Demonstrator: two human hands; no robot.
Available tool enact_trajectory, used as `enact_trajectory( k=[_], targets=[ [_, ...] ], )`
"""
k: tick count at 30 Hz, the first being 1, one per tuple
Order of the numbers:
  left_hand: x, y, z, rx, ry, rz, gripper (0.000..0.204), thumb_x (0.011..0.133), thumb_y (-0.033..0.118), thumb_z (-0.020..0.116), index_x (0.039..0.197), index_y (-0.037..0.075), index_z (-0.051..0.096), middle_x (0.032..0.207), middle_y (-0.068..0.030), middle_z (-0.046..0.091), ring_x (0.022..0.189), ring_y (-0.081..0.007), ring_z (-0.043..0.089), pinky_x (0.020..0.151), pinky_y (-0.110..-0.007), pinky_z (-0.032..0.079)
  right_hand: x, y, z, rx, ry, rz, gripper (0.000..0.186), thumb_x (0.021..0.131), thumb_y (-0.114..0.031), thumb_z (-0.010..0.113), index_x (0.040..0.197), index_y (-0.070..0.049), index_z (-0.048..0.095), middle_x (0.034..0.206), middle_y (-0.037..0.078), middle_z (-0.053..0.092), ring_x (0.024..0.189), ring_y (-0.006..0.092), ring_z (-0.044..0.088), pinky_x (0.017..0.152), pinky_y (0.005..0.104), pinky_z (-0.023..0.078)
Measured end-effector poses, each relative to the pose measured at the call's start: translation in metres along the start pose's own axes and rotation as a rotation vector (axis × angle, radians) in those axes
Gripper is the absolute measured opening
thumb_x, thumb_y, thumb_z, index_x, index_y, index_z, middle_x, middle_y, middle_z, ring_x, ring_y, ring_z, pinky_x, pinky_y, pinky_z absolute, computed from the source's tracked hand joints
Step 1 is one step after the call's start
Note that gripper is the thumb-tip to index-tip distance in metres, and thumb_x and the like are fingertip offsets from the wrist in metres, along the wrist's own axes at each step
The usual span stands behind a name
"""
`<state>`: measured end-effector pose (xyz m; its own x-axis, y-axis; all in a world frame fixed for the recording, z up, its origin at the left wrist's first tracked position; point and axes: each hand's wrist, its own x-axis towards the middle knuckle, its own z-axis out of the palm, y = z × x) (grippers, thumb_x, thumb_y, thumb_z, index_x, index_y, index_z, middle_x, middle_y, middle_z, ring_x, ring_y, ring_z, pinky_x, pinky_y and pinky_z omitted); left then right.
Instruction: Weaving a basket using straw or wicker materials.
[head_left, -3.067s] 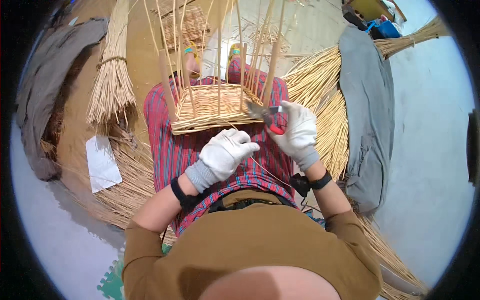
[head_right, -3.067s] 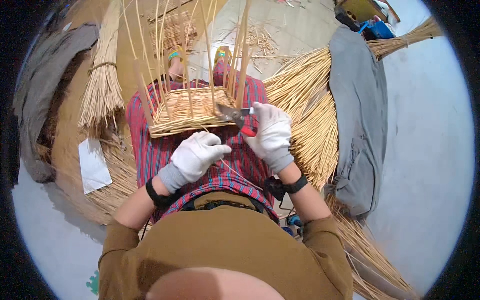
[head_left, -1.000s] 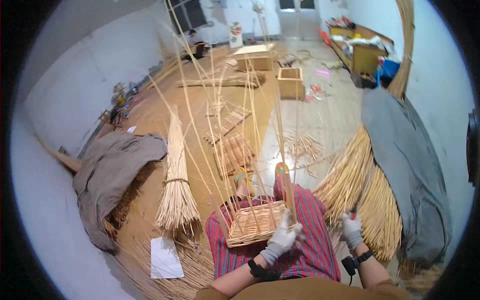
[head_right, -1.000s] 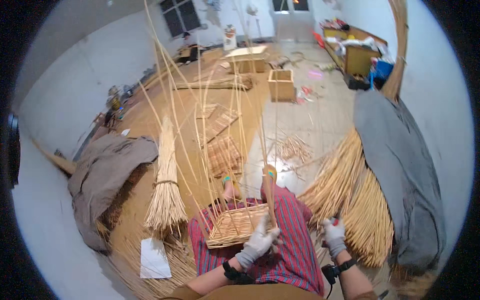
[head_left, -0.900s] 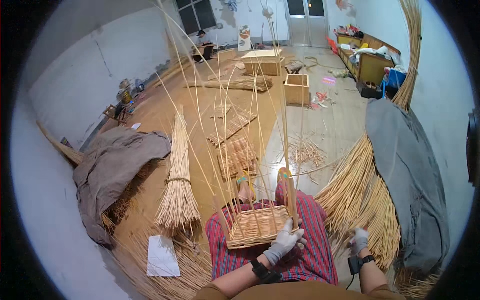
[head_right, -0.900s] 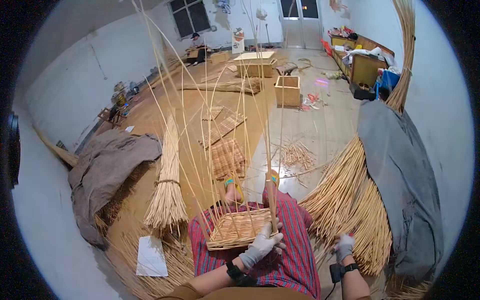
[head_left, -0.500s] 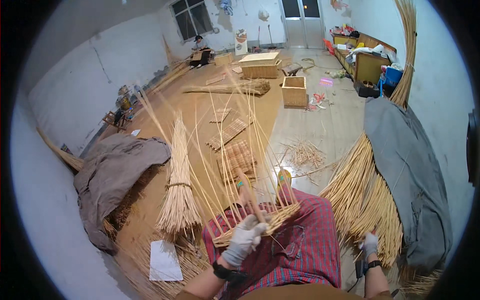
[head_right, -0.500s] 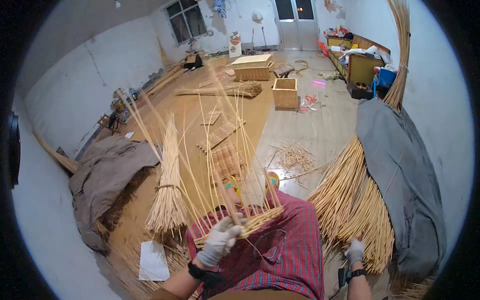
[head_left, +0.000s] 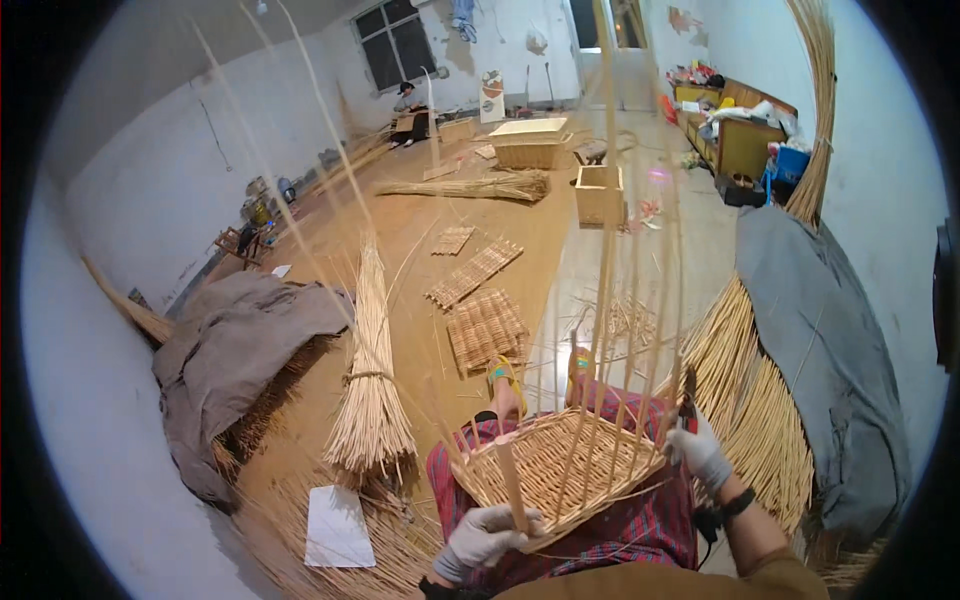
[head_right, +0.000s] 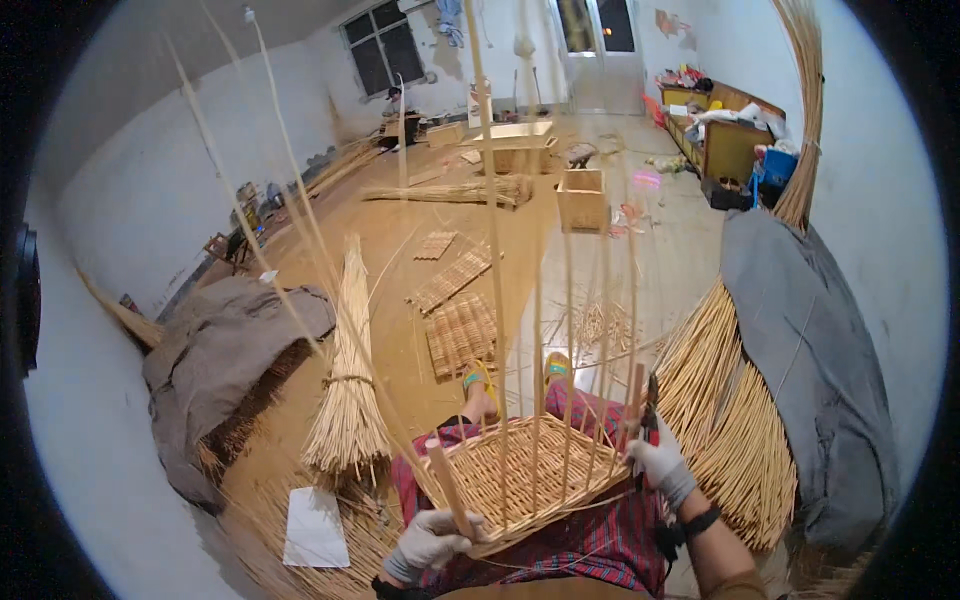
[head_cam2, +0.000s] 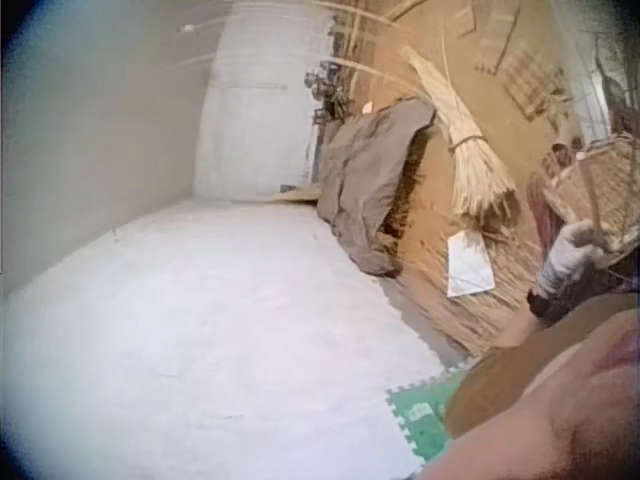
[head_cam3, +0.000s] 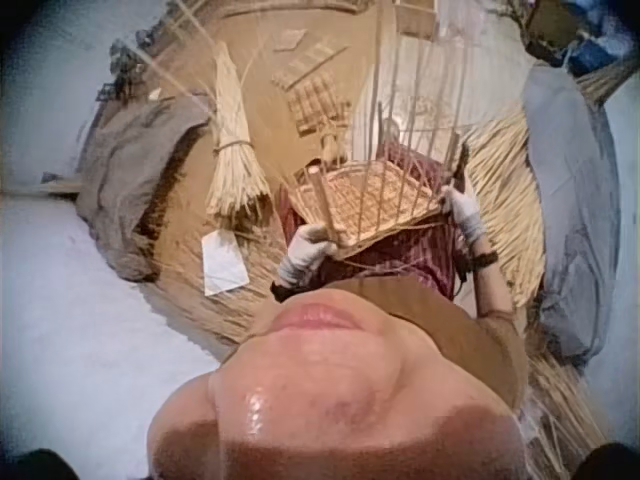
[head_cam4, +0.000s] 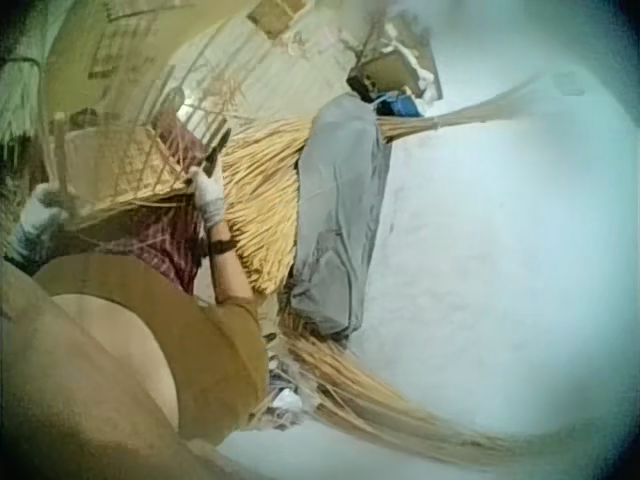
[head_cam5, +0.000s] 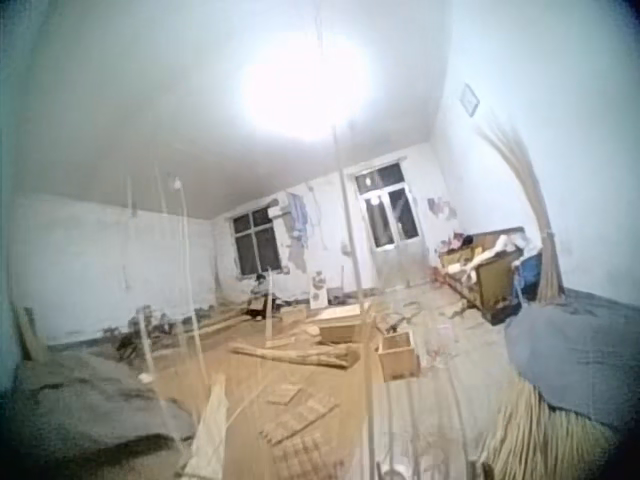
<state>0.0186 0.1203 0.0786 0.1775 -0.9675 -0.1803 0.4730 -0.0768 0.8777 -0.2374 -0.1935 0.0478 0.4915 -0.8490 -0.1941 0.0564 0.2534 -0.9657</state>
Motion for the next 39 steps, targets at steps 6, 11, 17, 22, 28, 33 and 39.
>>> enact_trajectory(
  k=[6,11,17,22,28,33,39],
  targets=[
    [0.041,-0.030,-0.042,0.082,0.307,0.190,0.040,0.092,0.004,0.075,0.130,0.000,0.065,0.106,-0.0091,0.075,0.066,-0.0065,0.063,0.053,-0.020,0.049,-0.022,0.027,-0.005,0.180,0.079,-0.165,0.031,0.095,-0.007,0.064,0.124,-0.003,0.057,0.093,0.010,0.069,0.074,0.0219,0.072,0.067,0.0352,0.061],
    [0.054,-0.064,-0.063,0.146,0.673,0.307,0.054,0.090,0.004,0.078,0.140,0.002,0.058,0.129,-0.0088,0.065,0.108,-0.0161,0.066,0.089,-0.027,0.055,-0.005,0.034,0.031,0.199,0.012,-0.139,0.028,0.095,-0.005,0.061,0.122,-0.004,0.054,0.083,0.007,0.067,0.067,0.0211,0.072,0.062,0.0363,0.061],
    [0.047,-0.049,-0.029,0.797,0.941,0.599,0.055,0.085,0.008,0.081,0.136,0.005,0.061,0.136,-0.0098,0.061,0.118,-0.0223,0.061,0.100,-0.033,0.051,0.003,0.025,0.057,0.191,-0.018,-0.079,0.028,0.091,-0.003,0.063,0.118,-0.006,0.055,0.088,0.007,0.063,0.064,0.0197,0.071,0.055,0.0313,0.058],
    [0.076,-0.037,0.021,1.553,0.073,0.701,0.071,0.080,0.032,0.082,0.145,0.016,0.058,0.143,-0.0110,0.058,0.133,-0.0340,0.054,0.116,-0.049,0.040,-0.019,0.020,0.056,-0.412,-0.030,-0.319,0.033,0.091,-0.006,0.066,0.122,-0.003,0.056,0.103,0.007,0.067,0.095,0.0184,0.071,0.089,0.0316,0.057],
    [0.127,-0.068,0.055,1.874,-0.202,0.660,0.060,0.097,0.025,0.049,0.157,0.020,0.044,0.154,-0.0072,0.051,0.141,-0.0276,0.049,0.121,-0.046,0.035,-0.040,0.025,0.051,-0.385,0.065,-0.295,0.057,0.085,-0.012,0.081,0.135,0.003,0.058,0.126,0.013,0.068,0.117,0.0208,0.066,0.102,0.0349,0.053],
    [0.134,-0.068,0.048,1.658,-0.378,0.869,0.022,0.085,0.022,0.063,0.103,0.011,0.068,0.131,-0.0125,0.065,0.133,-0.0330,0.055,0.115,-0.052,0.041,-0.037,0.017,0.024,-0.676,0.268,-0.349,0.079,0.081,-0.034,0.089,0.141,0.002,0.052,0.126,0.018,0.063,0.114,0.0274,0.064,0.100,0.0382,0.053],
    [0.079,-0.024,0.047,1.438,-0.619,0.633,0.036,0.079,0.016,0.064,0.114,0.021,0.068,0.075,0.0004,0.058,0.072,-0.0228,0.059,0.072,-0.039,0.045,-0.041,-0.004,0.026,-1.350,0.054,-0.529,0.081,0.071,-0.033,0.090,0.137,-0.004,0.054,0.116,0.016,0.060,0.107,0.0321,0.061,0.092,0.0434,0.050]
  ],
)
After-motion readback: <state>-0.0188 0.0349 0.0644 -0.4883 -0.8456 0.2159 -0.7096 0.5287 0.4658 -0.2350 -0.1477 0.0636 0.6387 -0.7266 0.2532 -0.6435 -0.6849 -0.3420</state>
